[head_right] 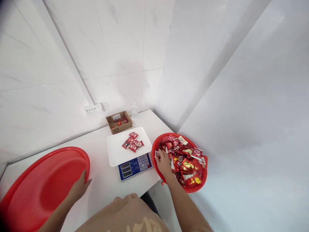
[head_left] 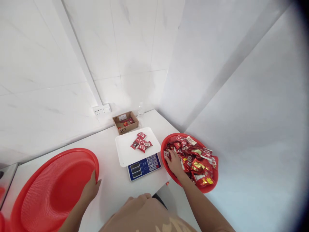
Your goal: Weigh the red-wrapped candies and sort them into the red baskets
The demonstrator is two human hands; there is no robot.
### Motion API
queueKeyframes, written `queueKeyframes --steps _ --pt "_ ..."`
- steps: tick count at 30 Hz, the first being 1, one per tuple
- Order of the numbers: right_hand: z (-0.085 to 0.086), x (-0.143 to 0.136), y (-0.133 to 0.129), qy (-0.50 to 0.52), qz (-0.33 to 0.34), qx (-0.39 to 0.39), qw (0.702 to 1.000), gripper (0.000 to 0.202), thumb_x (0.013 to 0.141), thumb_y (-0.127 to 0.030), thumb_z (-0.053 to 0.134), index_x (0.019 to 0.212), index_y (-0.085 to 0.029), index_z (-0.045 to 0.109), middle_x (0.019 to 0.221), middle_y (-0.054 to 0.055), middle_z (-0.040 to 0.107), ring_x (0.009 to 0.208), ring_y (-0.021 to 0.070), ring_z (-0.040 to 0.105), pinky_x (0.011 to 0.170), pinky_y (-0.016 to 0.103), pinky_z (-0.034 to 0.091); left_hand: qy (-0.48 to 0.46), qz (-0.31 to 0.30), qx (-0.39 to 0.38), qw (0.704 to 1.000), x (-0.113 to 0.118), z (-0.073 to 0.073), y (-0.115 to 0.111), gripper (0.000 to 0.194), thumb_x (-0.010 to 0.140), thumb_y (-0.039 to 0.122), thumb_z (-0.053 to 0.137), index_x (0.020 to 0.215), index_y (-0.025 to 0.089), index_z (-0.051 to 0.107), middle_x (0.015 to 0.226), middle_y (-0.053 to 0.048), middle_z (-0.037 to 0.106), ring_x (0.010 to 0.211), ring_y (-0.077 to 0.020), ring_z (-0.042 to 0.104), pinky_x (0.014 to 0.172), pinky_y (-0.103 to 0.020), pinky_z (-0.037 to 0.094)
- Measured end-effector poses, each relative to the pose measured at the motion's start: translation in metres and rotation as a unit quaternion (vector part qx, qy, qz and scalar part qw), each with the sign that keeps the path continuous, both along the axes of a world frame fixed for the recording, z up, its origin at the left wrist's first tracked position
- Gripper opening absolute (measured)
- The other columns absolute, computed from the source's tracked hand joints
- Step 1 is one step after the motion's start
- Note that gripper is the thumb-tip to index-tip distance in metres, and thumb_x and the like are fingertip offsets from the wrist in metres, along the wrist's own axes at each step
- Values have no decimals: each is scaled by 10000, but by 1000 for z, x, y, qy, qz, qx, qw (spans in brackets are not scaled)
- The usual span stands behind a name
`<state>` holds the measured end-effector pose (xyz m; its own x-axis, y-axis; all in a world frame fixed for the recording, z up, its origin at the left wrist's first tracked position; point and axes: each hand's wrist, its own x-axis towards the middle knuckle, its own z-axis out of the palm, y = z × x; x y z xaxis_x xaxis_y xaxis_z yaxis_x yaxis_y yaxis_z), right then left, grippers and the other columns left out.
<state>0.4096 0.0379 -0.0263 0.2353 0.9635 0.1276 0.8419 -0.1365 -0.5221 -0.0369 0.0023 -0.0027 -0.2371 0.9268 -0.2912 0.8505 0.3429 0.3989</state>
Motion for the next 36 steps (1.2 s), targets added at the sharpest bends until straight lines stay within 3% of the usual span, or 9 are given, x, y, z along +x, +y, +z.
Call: queueKeyframes --steps 5,9,13,17,20,23,28,33,36 --pt "-1 -12 -10 21 36 14 999 476 858 -386 373 1249 -148 501 1254 149 542 1195 260 454 1020 460 348 -47 -38 -48 997 24 5 9 665 821 390 420 1383 79 249 1317 -236 490 1211 -349 478 960 -452 380" --pt "-5 -21 -23 16 85 -34 996 535 850 -392 403 1311 -122 441 1312 158 504 1239 271 427 1040 446 333 -56 -73 54 994 54 13 29 673 840 414 407 1399 84 230 1429 -218 354 1330 -325 319 1036 -462 310" --pt "-9 -26 -31 0 96 -69 993 552 871 -346 357 1373 -117 354 1343 150 479 1249 264 428 1047 430 330 -23 -180 132 974 111 33 64 637 848 406 425 1402 127 280 1484 -181 264 1393 -303 150 1104 -465 175" --pt "-8 -27 -31 0 95 -70 993 537 879 -311 325 1384 -128 336 1348 151 475 1250 252 431 1037 414 345 -36 -310 85 946 170 43 103 629 834 412 476 1409 219 308 1534 -127 145 1409 -307 32 1106 -506 91" --pt "-5 -28 -30 1 89 -81 993 538 877 -298 325 1384 -121 337 1350 158 473 1255 253 428 1024 412 359 -39 -354 26 934 194 38 126 648 784 392 565 1386 272 355 1536 -128 129 1401 -355 14 1059 -615 73" --pt "-4 -29 -30 6 83 -93 992 541 881 -303 316 1386 -111 332 1359 159 463 1261 250 423 1016 399 368 -27 -365 11 931 197 29 139 587 770 337 592 1333 287 434 1517 -146 184 1385 -388 86 1018 -654 147" --pt "-3 -29 -30 20 77 -113 990 546 880 -303 321 1390 -108 317 1355 163 463 1251 246 432 1006 394 375 -29 -369 77 926 179 20 136 407 807 177 521 1203 268 544 1389 -105 391 1219 -292 421 976 -446 374" --pt "-3 -28 -30 33 86 -96 991 534 888 -314 319 1386 -121 319 1359 151 462 1242 237 441 1015 388 362 -31 -321 101 941 150 24 122 350 832 172 474 1164 250 550 1272 -74 440 1061 -207 535 921 -352 433" --pt "-3 -28 -30 41 85 -91 991 537 884 -309 331 1387 -120 317 1351 158 468 1243 233 441 1013 383 363 -54 -242 156 956 120 31 111 332 830 228 489 1157 233 547 1195 -74 469 1024 -196 549 885 -322 453"
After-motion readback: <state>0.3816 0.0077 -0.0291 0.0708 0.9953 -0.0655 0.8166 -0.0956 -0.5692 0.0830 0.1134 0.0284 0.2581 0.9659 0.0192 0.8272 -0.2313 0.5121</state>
